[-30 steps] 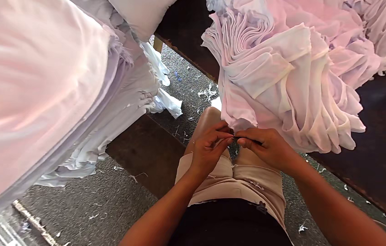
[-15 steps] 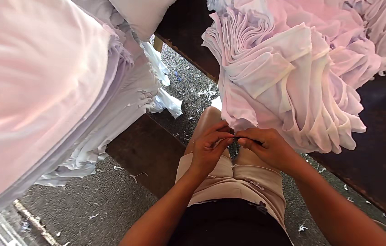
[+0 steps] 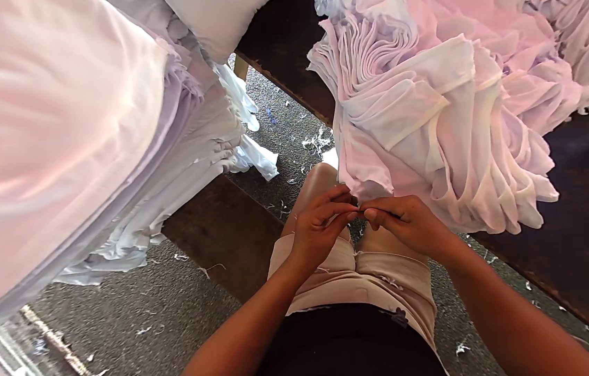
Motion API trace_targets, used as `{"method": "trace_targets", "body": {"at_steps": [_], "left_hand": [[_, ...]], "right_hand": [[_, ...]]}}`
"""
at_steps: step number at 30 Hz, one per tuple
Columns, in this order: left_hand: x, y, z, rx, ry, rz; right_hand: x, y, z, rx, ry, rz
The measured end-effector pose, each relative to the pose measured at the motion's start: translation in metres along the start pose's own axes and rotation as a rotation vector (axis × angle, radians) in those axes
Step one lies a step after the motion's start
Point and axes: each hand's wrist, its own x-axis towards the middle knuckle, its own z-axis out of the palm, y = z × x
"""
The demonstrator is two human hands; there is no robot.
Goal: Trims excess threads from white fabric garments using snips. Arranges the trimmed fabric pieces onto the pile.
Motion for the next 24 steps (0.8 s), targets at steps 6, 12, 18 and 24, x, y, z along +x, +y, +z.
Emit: {"method": "trace_targets", "body": {"at_steps": [6, 12, 18, 24], "left_hand": [[0.0007, -0.0004, -0.0003, 0.011, -0.010, 0.009], [0.0007, 0.0006, 0.0002, -0.006, -0.007, 0.003], [0.0003, 0.0031, 0.0006, 0.006, -0.005, -0.007], [0.0010, 0.0031, 0.0009, 0.008, -0.006, -0.001]], "right_hand": [[-0.0001, -0.0018, -0.0013, 0.011, -0.020, 0.026], [-0.0020, -0.0034, 0.0002, -0.097, 0.022, -0.006], [-0.0035, -0.0043, 0.0024, -0.171, 0.058, -0.032], [-0.0040, -0.0041, 0.0029, -0.194, 0.068, -0.028]]}}
